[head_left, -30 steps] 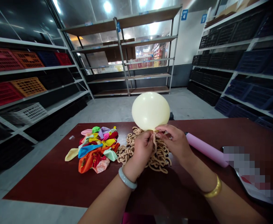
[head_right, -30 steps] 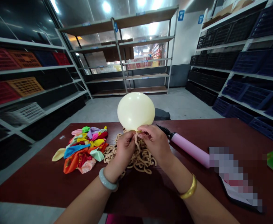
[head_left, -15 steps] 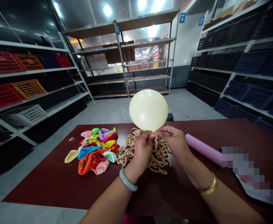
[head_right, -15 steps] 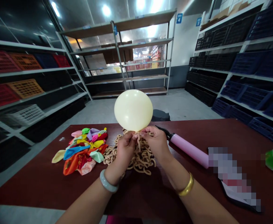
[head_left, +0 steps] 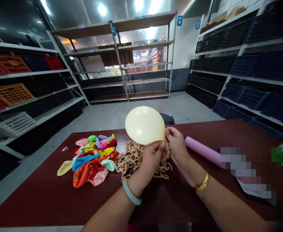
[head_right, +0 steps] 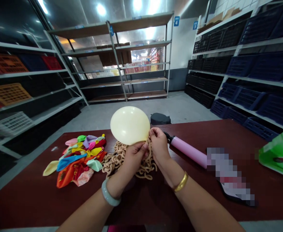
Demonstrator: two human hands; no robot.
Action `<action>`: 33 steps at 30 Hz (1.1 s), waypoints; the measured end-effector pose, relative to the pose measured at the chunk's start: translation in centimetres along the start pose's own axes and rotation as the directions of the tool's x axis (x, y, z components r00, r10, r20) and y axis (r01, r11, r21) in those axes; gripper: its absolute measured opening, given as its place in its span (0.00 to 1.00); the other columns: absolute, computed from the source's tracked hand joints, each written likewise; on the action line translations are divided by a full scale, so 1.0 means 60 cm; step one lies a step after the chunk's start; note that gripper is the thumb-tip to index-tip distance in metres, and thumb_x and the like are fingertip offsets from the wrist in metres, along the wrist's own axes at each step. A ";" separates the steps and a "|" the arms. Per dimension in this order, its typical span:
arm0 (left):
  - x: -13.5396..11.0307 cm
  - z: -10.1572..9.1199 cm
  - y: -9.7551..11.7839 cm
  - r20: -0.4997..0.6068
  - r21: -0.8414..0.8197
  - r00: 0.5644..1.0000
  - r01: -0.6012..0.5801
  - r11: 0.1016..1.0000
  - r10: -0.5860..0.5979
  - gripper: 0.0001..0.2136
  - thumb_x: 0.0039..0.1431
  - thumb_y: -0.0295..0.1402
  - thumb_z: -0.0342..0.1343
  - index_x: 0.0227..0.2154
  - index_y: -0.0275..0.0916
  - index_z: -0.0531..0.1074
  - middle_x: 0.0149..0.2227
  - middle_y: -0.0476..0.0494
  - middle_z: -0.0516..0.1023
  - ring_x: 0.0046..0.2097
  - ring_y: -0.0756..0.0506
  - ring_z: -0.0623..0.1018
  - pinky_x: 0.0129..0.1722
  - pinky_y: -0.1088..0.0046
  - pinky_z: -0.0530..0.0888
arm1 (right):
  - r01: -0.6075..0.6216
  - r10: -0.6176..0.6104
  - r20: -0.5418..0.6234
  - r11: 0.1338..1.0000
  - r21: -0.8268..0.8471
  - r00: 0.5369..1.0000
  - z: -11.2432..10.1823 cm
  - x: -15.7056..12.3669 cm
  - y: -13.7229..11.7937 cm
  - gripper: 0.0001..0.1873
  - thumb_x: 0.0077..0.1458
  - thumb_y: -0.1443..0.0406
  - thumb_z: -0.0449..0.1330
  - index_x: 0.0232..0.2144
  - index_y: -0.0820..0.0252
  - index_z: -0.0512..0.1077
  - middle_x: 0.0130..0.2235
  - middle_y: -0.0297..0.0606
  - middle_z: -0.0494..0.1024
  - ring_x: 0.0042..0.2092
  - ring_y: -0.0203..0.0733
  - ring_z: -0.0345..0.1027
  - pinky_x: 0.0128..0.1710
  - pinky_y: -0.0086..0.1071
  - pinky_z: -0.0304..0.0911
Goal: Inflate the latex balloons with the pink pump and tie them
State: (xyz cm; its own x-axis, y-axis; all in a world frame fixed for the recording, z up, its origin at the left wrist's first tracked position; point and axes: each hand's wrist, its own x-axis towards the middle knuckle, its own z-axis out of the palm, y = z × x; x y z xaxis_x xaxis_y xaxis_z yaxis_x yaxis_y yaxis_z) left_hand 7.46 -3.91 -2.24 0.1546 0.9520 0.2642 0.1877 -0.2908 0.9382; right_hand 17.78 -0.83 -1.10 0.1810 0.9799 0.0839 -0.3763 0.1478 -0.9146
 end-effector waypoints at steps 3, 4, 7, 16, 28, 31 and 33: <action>0.000 -0.006 0.000 -0.007 -0.029 1.000 -0.010 1.000 0.010 0.19 0.62 0.43 0.48 0.20 0.37 0.66 0.19 0.51 0.66 0.23 0.51 0.64 0.26 0.76 0.64 | 0.018 -0.017 0.011 0.999 -0.032 1.000 -0.005 0.009 0.002 0.15 0.47 0.53 0.63 0.28 0.57 0.67 0.22 0.27 0.68 0.22 0.32 0.59 0.22 0.27 0.57; 0.002 -0.010 0.001 -0.031 -0.037 0.999 -0.008 0.999 0.007 0.19 0.62 0.43 0.48 0.20 0.37 0.66 0.19 0.51 0.66 0.23 0.51 0.65 0.26 0.76 0.64 | 0.015 -0.014 0.028 0.999 -0.043 1.000 -0.007 0.011 0.001 0.15 0.47 0.54 0.63 0.28 0.57 0.68 0.23 0.27 0.70 0.23 0.32 0.60 0.23 0.27 0.58; 0.007 -0.024 0.000 -0.143 -0.025 0.990 -0.009 1.000 0.005 0.18 0.63 0.43 0.47 0.21 0.37 0.67 0.20 0.51 0.66 0.24 0.51 0.66 0.26 0.76 0.64 | -0.010 0.026 0.116 0.992 -0.129 0.993 -0.010 0.012 -0.001 0.15 0.43 0.55 0.67 0.28 0.60 0.73 0.26 0.32 0.75 0.26 0.34 0.65 0.26 0.29 0.61; 0.011 -0.038 -0.006 -0.123 0.540 0.954 -0.166 0.825 0.272 0.11 0.64 0.33 0.46 0.31 0.37 0.72 0.31 0.42 0.77 0.34 0.46 0.75 0.35 0.71 0.68 | -0.238 0.247 0.160 0.968 -0.077 0.956 0.009 -0.003 0.000 0.19 0.32 0.57 0.72 0.28 0.63 0.79 0.27 0.38 0.79 0.29 0.41 0.71 0.30 0.33 0.65; 0.016 -0.060 -0.007 -0.179 0.687 0.952 -0.061 0.724 0.250 0.17 0.66 0.42 0.43 0.30 0.40 0.72 0.30 0.44 0.77 0.32 0.46 0.75 0.29 0.71 0.62 | -0.153 0.187 0.097 0.947 -0.281 0.978 0.049 0.134 0.032 0.17 0.35 0.56 0.70 0.23 0.63 0.74 0.21 0.36 0.74 0.21 0.34 0.63 0.20 0.29 0.57; 0.013 -0.059 -0.003 -0.170 0.673 0.945 -0.095 0.733 0.279 0.16 0.66 0.40 0.42 0.30 0.40 0.71 0.29 0.45 0.77 0.32 0.47 0.74 0.30 0.72 0.62 | -0.083 0.154 0.143 0.908 -0.411 0.978 0.066 0.192 0.034 0.17 0.39 0.55 0.68 0.21 0.64 0.73 0.23 0.40 0.75 0.23 0.34 0.64 0.22 0.29 0.58; 0.011 -0.059 0.001 -0.162 0.661 0.941 -0.120 0.741 0.297 0.16 0.67 0.40 0.42 0.29 0.40 0.70 0.28 0.45 0.76 0.31 0.47 0.74 0.30 0.72 0.62 | -0.008 0.111 0.177 0.868 -0.497 0.978 0.076 0.218 0.031 0.18 0.43 0.54 0.65 0.25 0.65 0.74 0.27 0.43 0.77 0.26 0.36 0.66 0.23 0.29 0.59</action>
State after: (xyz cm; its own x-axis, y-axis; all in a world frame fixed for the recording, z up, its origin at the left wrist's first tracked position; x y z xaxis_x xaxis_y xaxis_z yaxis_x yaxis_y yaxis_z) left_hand 4.16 -2.97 -1.23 0.0443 0.8251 0.5633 0.7612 -0.3931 0.5158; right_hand 15.30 12.90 0.13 -0.0257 0.9984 0.0508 0.1238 0.0536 -0.9909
